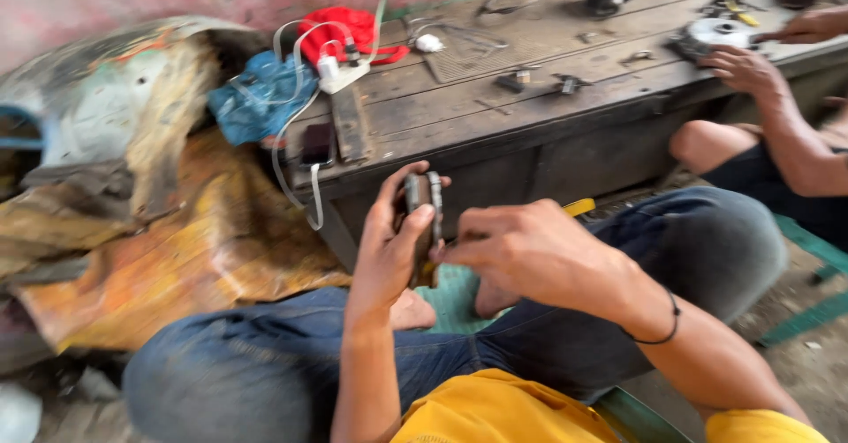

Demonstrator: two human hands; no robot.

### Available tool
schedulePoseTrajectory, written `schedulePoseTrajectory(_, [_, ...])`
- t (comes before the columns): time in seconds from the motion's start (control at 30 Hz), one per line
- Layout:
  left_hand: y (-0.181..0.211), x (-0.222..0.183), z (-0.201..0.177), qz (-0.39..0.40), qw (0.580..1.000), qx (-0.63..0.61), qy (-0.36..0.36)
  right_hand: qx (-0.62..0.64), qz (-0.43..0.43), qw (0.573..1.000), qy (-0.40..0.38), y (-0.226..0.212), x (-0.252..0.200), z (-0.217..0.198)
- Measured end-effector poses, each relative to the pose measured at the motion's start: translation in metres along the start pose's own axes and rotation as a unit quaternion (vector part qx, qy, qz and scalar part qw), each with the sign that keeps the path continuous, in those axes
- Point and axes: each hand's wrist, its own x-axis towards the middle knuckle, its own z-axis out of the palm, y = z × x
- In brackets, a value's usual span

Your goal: The person uses a small yellow-handled tool to scrape and clean the interior and exterior surfaces of a metal mechanical part. They rotate the part to access different areas and continue scraping until the end of the clip.

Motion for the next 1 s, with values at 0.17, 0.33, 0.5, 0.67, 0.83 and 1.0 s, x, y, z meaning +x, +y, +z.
schedulePoseTrajectory(0.17, [-0.015,0.004,-0.004,0.03,0.999,0.009,-0.01,0.044,0.004,0.998,-0.036,-0.005,0.004,-0.009])
schedulePoseTrajectory(0.33, [-0.017,0.004,-0.004,0.033,0.999,-0.018,-0.014,0.02,0.033,0.999,-0.026,-0.001,0.005,-0.012])
schedulePoseTrajectory(0.5, [-0.021,0.005,-0.006,0.027,0.999,-0.026,-0.013,0.066,0.032,0.995,-0.061,-0.005,0.005,-0.007])
schedulePoseTrajectory(0.67, [-0.012,0.001,-0.004,0.032,0.999,-0.029,-0.02,0.041,0.038,0.998,-0.029,-0.005,0.006,-0.015])
schedulePoseTrajectory(0.83, [-0.016,0.004,-0.009,0.043,0.999,-0.018,-0.015,0.022,0.036,0.999,-0.029,-0.009,0.009,-0.015])
schedulePoseTrajectory(1.0, [-0.021,0.005,-0.008,0.04,0.999,-0.028,-0.01,0.068,0.013,0.996,-0.051,-0.012,0.005,-0.006])
